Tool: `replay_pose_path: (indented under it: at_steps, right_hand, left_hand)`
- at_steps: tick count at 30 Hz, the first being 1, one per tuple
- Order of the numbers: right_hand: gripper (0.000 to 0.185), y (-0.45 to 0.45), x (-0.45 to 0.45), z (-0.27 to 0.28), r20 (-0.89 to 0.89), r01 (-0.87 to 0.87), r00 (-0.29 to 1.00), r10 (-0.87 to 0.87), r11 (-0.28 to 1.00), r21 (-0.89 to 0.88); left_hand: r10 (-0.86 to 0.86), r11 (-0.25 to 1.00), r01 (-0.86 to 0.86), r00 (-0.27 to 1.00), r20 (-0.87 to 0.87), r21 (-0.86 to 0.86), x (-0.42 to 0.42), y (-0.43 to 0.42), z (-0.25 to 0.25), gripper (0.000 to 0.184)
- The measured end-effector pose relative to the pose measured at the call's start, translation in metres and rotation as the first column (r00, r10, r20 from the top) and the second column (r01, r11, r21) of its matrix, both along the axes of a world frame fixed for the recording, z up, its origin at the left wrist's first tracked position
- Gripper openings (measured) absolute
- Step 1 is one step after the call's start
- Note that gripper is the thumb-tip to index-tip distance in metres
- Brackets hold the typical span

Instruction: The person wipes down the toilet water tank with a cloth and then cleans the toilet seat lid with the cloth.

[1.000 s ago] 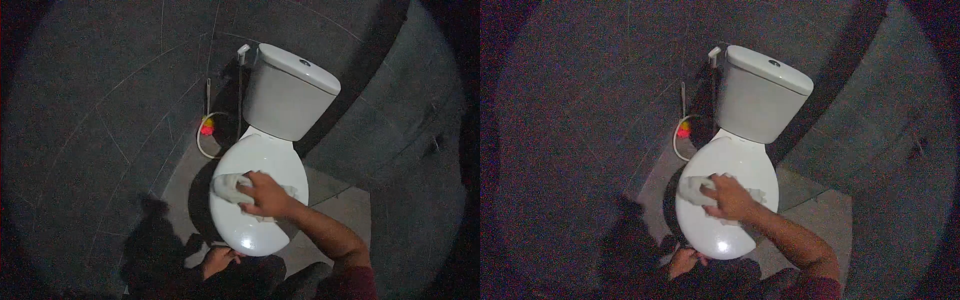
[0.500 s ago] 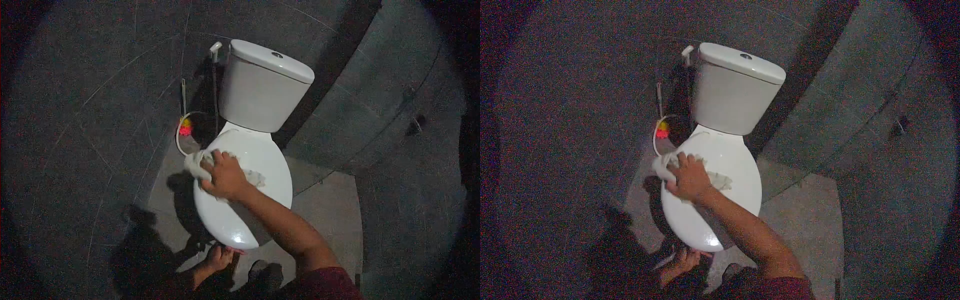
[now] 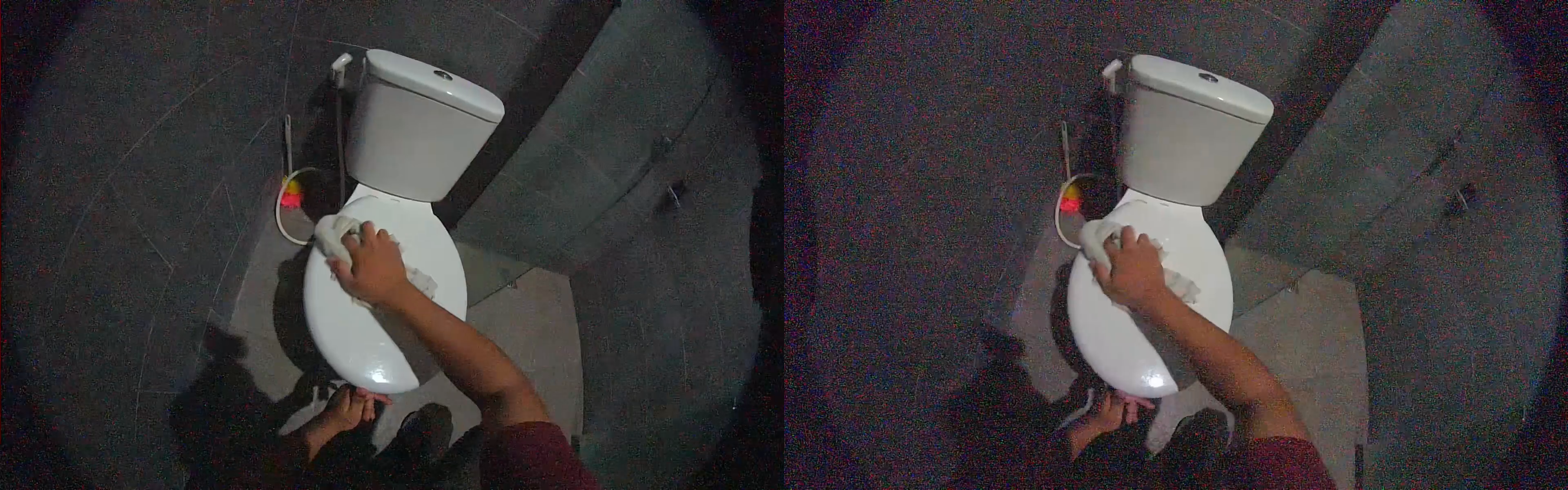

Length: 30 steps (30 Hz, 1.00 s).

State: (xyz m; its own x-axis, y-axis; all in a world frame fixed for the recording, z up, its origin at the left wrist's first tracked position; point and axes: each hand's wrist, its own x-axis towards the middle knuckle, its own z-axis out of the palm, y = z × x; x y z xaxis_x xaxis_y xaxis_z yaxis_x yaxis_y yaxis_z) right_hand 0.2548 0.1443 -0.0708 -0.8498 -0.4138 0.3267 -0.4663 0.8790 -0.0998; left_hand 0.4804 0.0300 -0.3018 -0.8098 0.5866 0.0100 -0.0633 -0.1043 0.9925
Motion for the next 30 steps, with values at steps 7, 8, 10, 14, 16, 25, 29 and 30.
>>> replay_pose_path:
  at_steps: [7, 8, 10, 14, 16, 25, 29, 30]
  right_hand:
    - [0.055, 0.072, 0.056, 0.001, 0.071, 0.006, 0.997, -0.004, 1.000, -0.021]
    - [0.055, 0.082, 0.047, 0.000, 0.065, 0.084, 0.995, -0.081, 0.996, -0.031]
    - [0.056, 0.089, 0.025, 0.006, 0.070, 0.223, 0.973, -0.220, 0.974, -0.037]
    - [0.051, 0.064, -0.015, -0.012, -0.035, 0.305, 0.952, -0.305, 0.952, -0.018]
    - [0.051, 0.049, -0.010, -0.013, -0.069, 0.299, 0.951, -0.300, 0.954, -0.025]
    - [0.057, 0.126, 0.075, -0.005, 0.141, 0.137, 0.982, -0.126, 0.988, -0.070]
    - [0.057, 0.145, 0.032, -0.005, 0.095, 0.299, 0.951, -0.294, 0.953, -0.051]
    - [0.055, 0.144, 0.021, -0.007, 0.068, 0.321, 0.946, -0.318, 0.946, -0.040]
  left_hand:
    - [-0.070, 0.985, 0.043, 0.984, 0.161, 0.166, 0.009, 0.013, -0.014, 0.079]
    - [-0.063, 0.980, 0.027, 0.982, 0.178, 0.196, 0.010, 0.014, -0.025, 0.079]
    - [-0.055, 0.970, 0.006, 0.979, 0.196, 0.241, 0.010, 0.013, -0.027, 0.079]
    - [-0.059, 0.964, 0.004, 0.978, 0.201, 0.267, 0.012, 0.005, -0.015, 0.080]
    - [-0.076, 0.961, 0.017, 0.977, 0.201, 0.277, 0.014, 0.005, -0.017, 0.081]
    - [-0.163, 0.948, 0.118, 0.977, 0.134, 0.296, 0.007, 0.028, -0.012, 0.086]
    - [-0.161, 0.943, 0.117, 0.980, 0.119, 0.312, -0.002, 0.023, 0.009, 0.100]
    - [-0.169, 0.941, 0.123, 0.978, 0.121, 0.316, 0.000, 0.024, 0.018, 0.100]
